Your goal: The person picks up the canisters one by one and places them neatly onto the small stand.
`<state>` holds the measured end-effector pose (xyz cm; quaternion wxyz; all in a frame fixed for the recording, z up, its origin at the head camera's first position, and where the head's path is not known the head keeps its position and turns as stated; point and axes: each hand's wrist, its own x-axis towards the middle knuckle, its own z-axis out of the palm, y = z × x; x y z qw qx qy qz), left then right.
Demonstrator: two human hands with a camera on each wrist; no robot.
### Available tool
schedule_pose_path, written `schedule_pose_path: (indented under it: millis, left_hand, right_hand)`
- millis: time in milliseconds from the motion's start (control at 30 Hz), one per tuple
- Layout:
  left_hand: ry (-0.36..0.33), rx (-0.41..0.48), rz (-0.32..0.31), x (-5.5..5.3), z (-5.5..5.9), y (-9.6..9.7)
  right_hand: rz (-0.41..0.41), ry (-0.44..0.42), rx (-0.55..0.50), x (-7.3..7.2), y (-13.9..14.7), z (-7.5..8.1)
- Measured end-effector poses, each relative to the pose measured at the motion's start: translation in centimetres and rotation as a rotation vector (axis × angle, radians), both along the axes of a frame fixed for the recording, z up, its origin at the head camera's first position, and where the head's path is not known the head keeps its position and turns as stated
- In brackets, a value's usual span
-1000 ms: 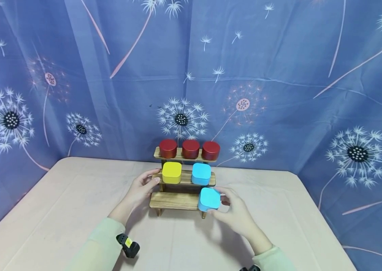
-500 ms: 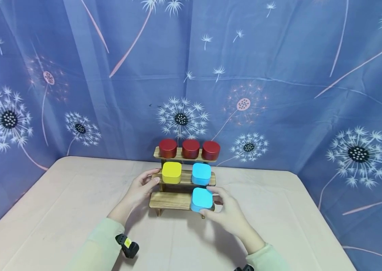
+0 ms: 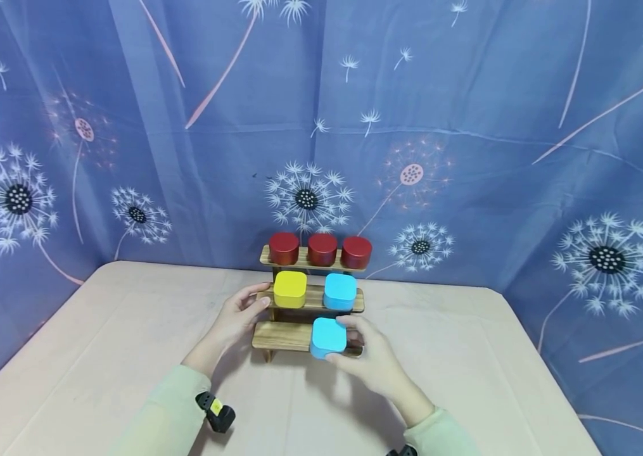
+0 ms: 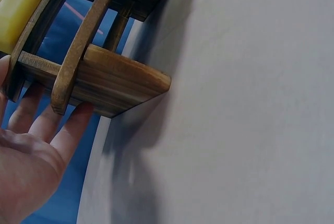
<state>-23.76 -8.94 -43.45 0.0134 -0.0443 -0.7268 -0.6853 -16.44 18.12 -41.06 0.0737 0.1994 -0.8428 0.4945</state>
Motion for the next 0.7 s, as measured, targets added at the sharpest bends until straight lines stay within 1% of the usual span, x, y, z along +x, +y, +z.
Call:
schedule_pose_path:
  millis: [133, 233, 433, 600, 700]
  left_hand:
    - [0.009, -0.006, 0.004, -0.1, 0.1, 0.0]
    - [0.02, -0.01, 0.002, -0.1, 0.2, 0.0]
    - [0.029, -0.005, 0.008, -0.1, 0.4, 0.0]
    - [0.011, 0.001, 0.005, 0.0, 0.2, 0.0]
    - [0.003, -0.012, 0.006, 0.1, 0.1, 0.0]
  right_hand:
    - [0.013, -0.044, -0.012, 0.0, -0.5, 0.1]
    - [0.009, -0.046, -0.006, -0.2, -0.8, 0.2]
    - [0.015, 0.014, 0.01, -0.6, -1.2, -0.1]
    - [0.002, 0.063, 0.047, -0.6, -1.7, -0.4]
    - [-0.005, 0.083, 0.073, -0.4, -2.1, -0.6]
